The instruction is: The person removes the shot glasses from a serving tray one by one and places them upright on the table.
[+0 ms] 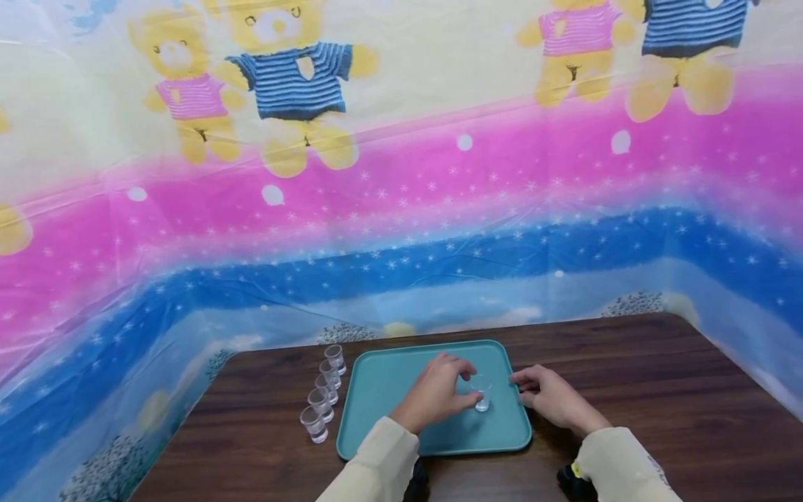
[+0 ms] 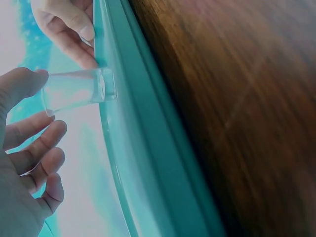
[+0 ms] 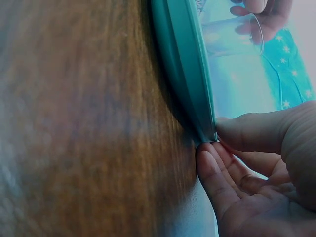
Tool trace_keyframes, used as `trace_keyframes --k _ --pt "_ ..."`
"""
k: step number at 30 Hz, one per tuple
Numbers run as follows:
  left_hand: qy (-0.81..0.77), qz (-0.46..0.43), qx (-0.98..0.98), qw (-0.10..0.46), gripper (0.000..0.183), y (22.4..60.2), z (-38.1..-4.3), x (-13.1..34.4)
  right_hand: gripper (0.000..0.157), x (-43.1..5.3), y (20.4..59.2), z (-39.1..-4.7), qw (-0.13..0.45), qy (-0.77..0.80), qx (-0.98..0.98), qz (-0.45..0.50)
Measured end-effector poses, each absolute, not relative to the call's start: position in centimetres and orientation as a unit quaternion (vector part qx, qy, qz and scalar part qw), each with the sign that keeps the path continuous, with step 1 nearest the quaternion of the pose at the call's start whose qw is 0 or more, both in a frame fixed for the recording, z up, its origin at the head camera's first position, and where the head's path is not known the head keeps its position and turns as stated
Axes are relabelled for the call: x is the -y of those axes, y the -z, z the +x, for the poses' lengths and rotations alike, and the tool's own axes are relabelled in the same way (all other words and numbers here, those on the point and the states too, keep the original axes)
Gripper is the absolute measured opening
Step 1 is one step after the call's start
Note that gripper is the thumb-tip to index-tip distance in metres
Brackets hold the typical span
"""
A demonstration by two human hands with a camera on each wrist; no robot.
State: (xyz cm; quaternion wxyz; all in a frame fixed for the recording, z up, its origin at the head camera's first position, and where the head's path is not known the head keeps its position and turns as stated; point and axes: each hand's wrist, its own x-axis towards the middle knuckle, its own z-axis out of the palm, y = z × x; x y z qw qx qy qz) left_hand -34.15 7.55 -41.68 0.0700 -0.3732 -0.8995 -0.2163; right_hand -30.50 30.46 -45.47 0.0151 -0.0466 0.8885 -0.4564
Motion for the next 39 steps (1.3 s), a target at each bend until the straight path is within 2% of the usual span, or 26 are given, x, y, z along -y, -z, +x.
trace_keyframes --k 15,26,39 --pt "0.266 -0.353 0.896 0.046 0.024 41.6 -34.2 -6.4 0.032 -29.6 45.6 -30.9 0.015 0.454 -0.89 -0.043" --pt "0.269 -0.382 0.877 0.111 0.017 40.8 -34.3 -2.2 0.033 -30.6 45.7 -30.6 0.025 0.457 -0.888 -0.049" --pt "0.267 -0.346 0.894 0.098 0.016 40.1 -33.5 3.3 0.033 -30.6 45.7 -30.6 0.027 0.453 -0.889 -0.057"
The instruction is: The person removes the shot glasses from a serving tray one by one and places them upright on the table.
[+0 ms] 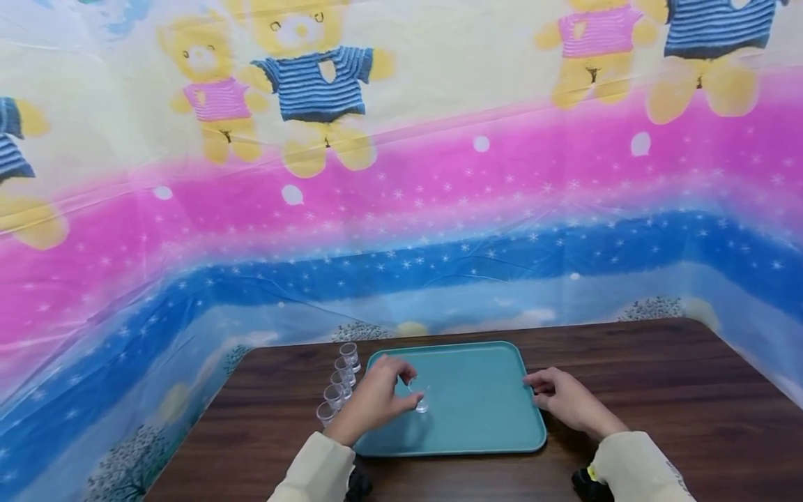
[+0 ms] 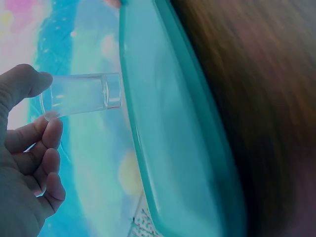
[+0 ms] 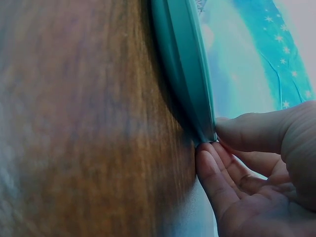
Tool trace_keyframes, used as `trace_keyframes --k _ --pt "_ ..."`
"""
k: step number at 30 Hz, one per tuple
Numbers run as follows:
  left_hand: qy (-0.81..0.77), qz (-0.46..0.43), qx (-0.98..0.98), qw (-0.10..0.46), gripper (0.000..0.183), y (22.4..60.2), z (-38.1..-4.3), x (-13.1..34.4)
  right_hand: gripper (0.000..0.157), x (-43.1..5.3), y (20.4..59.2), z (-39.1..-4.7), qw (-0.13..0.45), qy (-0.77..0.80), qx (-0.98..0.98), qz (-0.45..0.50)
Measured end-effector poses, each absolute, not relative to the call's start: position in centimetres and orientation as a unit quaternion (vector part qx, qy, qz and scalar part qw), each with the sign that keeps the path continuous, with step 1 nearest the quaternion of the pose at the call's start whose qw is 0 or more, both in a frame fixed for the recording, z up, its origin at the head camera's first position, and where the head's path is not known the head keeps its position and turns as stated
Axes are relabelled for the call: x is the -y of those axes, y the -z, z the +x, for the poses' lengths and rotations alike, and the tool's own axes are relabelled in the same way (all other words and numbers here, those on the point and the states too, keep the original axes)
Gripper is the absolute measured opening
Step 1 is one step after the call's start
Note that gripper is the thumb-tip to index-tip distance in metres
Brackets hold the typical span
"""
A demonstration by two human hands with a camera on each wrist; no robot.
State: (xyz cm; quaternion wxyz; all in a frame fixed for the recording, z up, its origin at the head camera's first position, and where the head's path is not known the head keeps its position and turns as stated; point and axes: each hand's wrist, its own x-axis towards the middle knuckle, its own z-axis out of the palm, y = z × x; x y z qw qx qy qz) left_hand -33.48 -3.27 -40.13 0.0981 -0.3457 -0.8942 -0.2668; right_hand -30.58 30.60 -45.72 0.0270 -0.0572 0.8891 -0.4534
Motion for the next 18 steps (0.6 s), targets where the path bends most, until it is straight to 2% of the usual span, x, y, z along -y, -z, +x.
trace_keyframes --k 18 --pt "0.252 -0.3 0.911 0.128 0.019 40.0 -31.4 9.8 0.034 -30.8 45.7 -30.8 0.036 0.452 -0.889 -0.07"
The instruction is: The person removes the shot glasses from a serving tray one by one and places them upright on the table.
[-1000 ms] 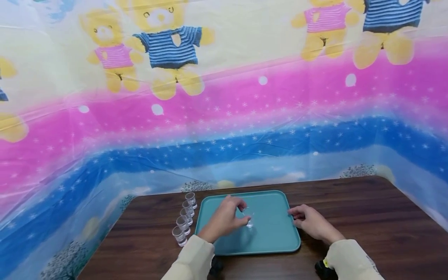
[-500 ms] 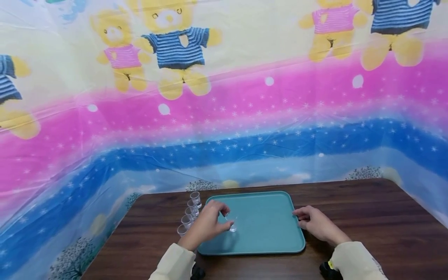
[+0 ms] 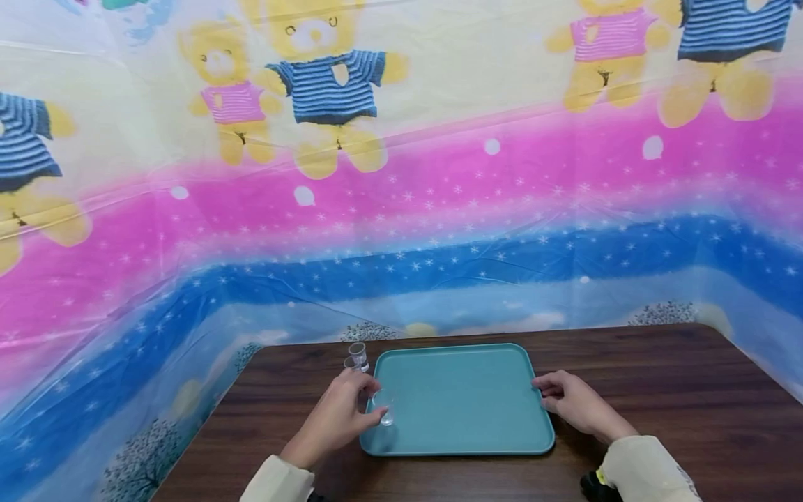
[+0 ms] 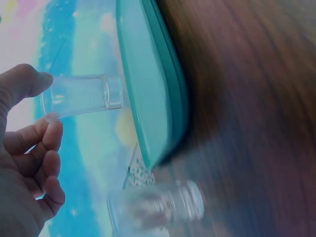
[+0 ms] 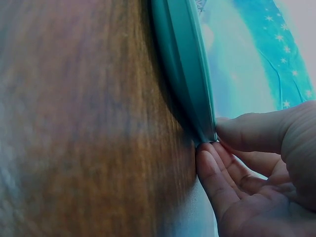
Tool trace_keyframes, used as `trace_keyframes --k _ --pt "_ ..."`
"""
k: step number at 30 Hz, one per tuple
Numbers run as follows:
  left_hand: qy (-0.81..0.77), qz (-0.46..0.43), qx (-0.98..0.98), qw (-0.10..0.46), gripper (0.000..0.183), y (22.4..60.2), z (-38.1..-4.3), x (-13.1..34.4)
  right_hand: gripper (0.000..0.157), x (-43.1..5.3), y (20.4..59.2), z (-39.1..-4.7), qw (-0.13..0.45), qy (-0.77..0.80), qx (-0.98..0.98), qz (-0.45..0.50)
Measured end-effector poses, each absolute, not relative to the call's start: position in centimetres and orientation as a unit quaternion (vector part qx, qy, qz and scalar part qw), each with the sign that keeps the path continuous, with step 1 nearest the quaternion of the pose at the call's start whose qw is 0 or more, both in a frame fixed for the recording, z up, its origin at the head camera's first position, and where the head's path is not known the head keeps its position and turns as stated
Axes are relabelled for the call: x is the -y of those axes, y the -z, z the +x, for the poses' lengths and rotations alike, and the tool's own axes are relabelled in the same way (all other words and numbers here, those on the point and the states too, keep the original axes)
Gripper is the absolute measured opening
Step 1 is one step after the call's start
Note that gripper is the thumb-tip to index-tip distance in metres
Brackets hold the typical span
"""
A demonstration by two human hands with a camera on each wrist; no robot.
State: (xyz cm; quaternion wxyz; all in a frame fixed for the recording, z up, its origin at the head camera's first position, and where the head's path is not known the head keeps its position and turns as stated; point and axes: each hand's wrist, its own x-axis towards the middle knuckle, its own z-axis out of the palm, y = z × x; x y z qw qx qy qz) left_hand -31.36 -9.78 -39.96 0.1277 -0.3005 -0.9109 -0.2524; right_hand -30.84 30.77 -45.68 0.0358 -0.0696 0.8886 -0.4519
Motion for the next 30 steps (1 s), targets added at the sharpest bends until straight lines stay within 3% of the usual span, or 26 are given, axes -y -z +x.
trace_keyframes --k 7,30 --pt "0.267 -0.263 0.913 0.162 0.022 40.0 -30.0 12.6 0.034 -30.8 45.7 -30.8 0.036 0.454 -0.888 -0.065" --pt "0.24 -0.163 0.947 0.134 0.02 41.4 -28.7 16.8 0.034 -30.5 45.7 -30.8 0.04 0.449 -0.89 -0.06"
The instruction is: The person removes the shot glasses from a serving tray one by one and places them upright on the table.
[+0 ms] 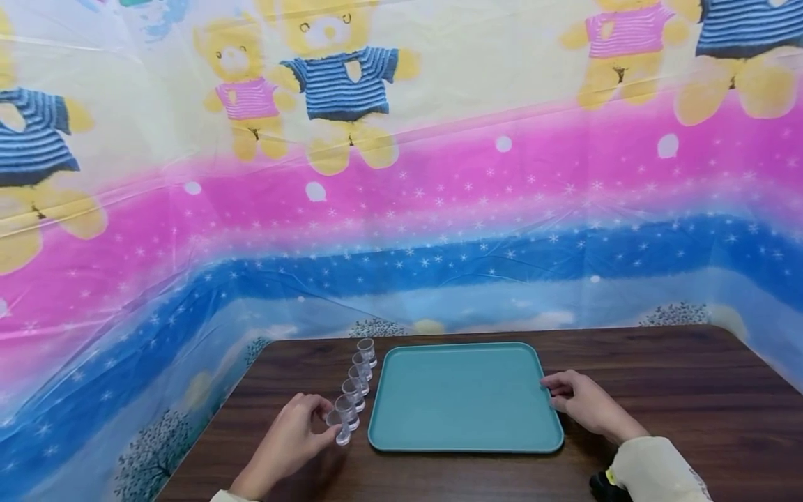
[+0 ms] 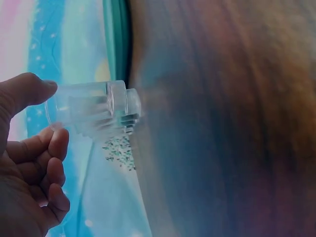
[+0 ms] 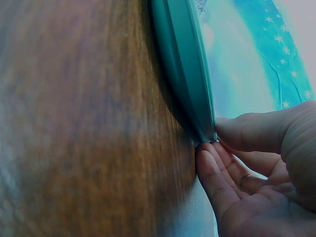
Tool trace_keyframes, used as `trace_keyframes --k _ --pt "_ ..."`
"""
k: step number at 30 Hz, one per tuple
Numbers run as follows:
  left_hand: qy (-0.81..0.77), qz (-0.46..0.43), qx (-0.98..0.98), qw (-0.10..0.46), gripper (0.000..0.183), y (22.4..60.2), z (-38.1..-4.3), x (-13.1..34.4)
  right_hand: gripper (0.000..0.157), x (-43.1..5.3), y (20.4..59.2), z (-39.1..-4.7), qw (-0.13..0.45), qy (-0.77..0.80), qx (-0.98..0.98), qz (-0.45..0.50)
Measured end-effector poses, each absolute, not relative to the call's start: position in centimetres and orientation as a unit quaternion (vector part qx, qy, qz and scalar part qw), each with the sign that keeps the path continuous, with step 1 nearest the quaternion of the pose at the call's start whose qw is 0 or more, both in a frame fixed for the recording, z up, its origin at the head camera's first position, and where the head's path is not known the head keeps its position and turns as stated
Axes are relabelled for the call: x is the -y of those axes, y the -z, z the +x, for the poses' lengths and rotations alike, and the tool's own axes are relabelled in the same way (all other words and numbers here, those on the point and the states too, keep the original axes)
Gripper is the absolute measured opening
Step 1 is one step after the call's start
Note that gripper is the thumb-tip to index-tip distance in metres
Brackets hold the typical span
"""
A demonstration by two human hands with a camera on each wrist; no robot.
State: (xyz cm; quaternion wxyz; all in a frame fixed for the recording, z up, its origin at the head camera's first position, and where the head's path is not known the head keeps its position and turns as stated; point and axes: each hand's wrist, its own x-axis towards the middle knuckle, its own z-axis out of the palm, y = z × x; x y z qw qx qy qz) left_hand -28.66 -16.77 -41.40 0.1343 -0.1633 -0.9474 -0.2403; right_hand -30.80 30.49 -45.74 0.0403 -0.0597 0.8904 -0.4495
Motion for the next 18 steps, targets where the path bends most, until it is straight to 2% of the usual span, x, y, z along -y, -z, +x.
trace_keyframes --k 12,15,18 --pt "0.239 -0.144 0.953 0.113 0.023 42.1 -28.8 16.7 0.035 -30.6 46.1 -30.7 0.039 0.45 -0.891 -0.051" --pt "0.223 -0.151 0.95 0.156 0.026 41.8 -28.5 16.4 0.034 -30.5 46.0 -30.6 0.042 0.454 -0.888 -0.056" --pt "0.211 -0.208 0.926 0.235 0.031 41.3 -28.5 14.7 0.034 -30.0 45.3 -30.0 0.018 0.437 -0.897 -0.068"
